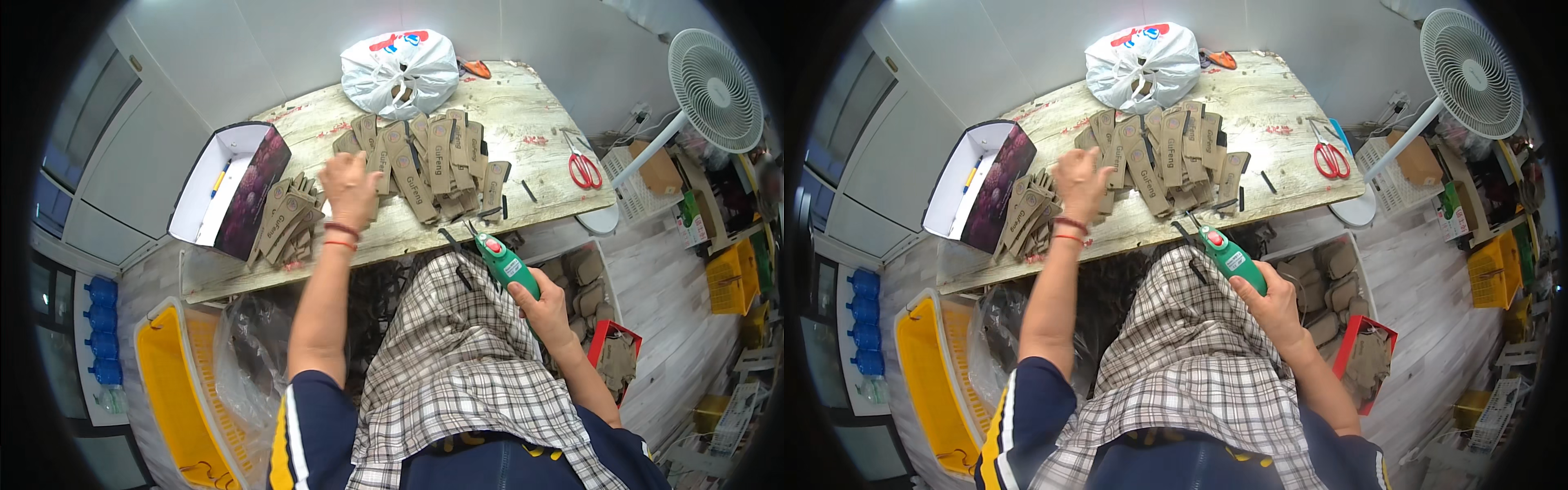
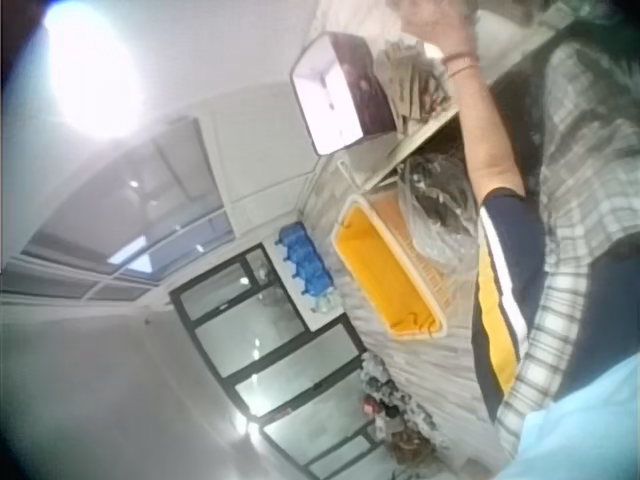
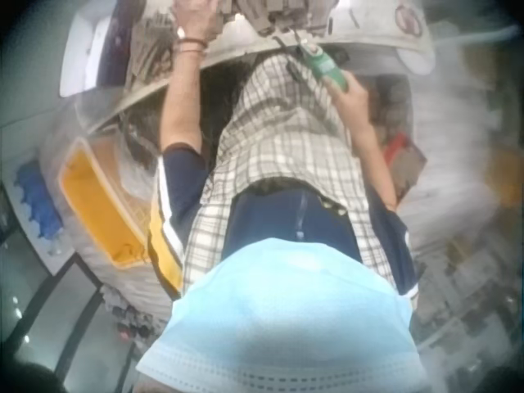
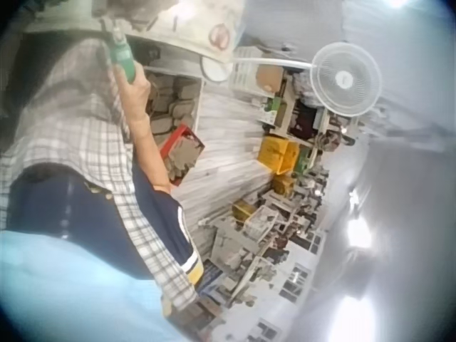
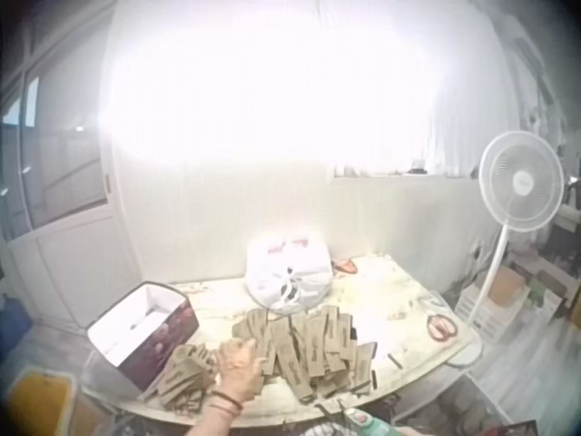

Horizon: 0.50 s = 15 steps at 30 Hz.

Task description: The person uses a green rotary tool to trim the edges of small cardboard tags labeled 'Gufeng' one by one. They pick each tag from a pile on the table, smooth its edges with the tool, and place it back on the table. The process is repeated continuously throughout the clip.

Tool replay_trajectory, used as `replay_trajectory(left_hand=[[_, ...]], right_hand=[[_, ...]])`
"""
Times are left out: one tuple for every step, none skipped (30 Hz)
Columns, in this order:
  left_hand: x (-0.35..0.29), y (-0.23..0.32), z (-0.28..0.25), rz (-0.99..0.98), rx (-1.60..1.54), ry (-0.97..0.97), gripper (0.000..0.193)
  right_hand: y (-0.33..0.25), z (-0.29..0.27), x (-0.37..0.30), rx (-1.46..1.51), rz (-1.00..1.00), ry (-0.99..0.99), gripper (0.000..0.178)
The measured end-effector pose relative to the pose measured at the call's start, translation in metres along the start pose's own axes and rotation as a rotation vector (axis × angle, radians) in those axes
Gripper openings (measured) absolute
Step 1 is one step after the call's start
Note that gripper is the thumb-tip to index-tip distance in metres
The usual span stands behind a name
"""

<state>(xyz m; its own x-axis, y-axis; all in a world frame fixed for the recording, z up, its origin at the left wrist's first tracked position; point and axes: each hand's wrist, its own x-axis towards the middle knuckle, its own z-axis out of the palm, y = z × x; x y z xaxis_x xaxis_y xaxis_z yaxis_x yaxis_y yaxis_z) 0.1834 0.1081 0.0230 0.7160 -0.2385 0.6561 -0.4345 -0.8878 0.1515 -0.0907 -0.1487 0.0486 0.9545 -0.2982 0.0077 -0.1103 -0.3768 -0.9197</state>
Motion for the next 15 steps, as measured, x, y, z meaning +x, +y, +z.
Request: replay_trajectory(left_hand=[[0.0,0.023,0.011,-0.034,-0.014,-0.081,0.049],[-0.002,0.034,0.028,-0.014,0.048,-0.071,0.05],[-0.005,0.043,0.04,-0.027,0.028,-0.032,0.049],[-0.008,0.047,0.05,-0.041,0.008,0.008,0.047],[-0.007,0.054,0.05,-0.076,-0.032,0.033,0.045],[-0.006,0.059,0.049,-0.113,-0.072,0.058,0.043],[-0.005,0.063,0.048,-0.151,-0.111,0.084,0.041],[-0.007,0.062,0.049,-0.23,-0.222,0.077,0.039],[-0.011,0.059,0.052,-0.312,-0.333,0.071,0.037],[-0.014,0.056,0.055,-0.395,-0.443,0.066,0.035],[-0.015,0.057,0.052,-0.473,-0.554,0.055,0.034],[-0.017,0.057,0.049,-0.536,-0.799,0.07,0.028],[-0.021,0.056,0.044,-0.597,-1.043,0.087,0.023],[-0.024,0.059,0.033,-0.655,-1.287,0.096,0.018],[-0.028,0.066,0.022,-0.678,-1.413,0.144,0.006]], right_hand=[[-0.002,-0.001,0.001,0.0,0.014,-0.003,0.039],[-0.003,0.0,0.001,0.001,0.026,-0.011,0.04],[0.004,0.0,0.003,-0.02,-0.018,0.013,0.04],[0.005,0.0,0.003,-0.028,-0.023,0.017,0.04],[0.007,-0.001,0.002,-0.031,-0.019,0.031,0.039],[0.008,-0.002,0.001,-0.035,-0.016,0.042,0.039],[0.008,-0.002,0.002,-0.05,-0.011,0.049,0.039],[0.005,0.0,0.003,-0.045,-0.01,0.046,0.038],[0.002,0.002,0.004,-0.041,-0.01,0.041,0.038],[-0.002,0.005,0.006,-0.037,-0.011,0.035,0.038],[-0.006,0.005,0.008,-0.035,0.011,0.02,0.038],[-0.009,0.006,0.011,-0.043,-0.025,0.031,0.039],[-0.011,0.008,0.014,-0.051,-0.061,0.042,0.039],[-0.013,0.01,0.014,-0.056,-0.091,0.055,0.039],[-0.02,0.01,0.015,-0.062,-0.074,0.06,0.04]])
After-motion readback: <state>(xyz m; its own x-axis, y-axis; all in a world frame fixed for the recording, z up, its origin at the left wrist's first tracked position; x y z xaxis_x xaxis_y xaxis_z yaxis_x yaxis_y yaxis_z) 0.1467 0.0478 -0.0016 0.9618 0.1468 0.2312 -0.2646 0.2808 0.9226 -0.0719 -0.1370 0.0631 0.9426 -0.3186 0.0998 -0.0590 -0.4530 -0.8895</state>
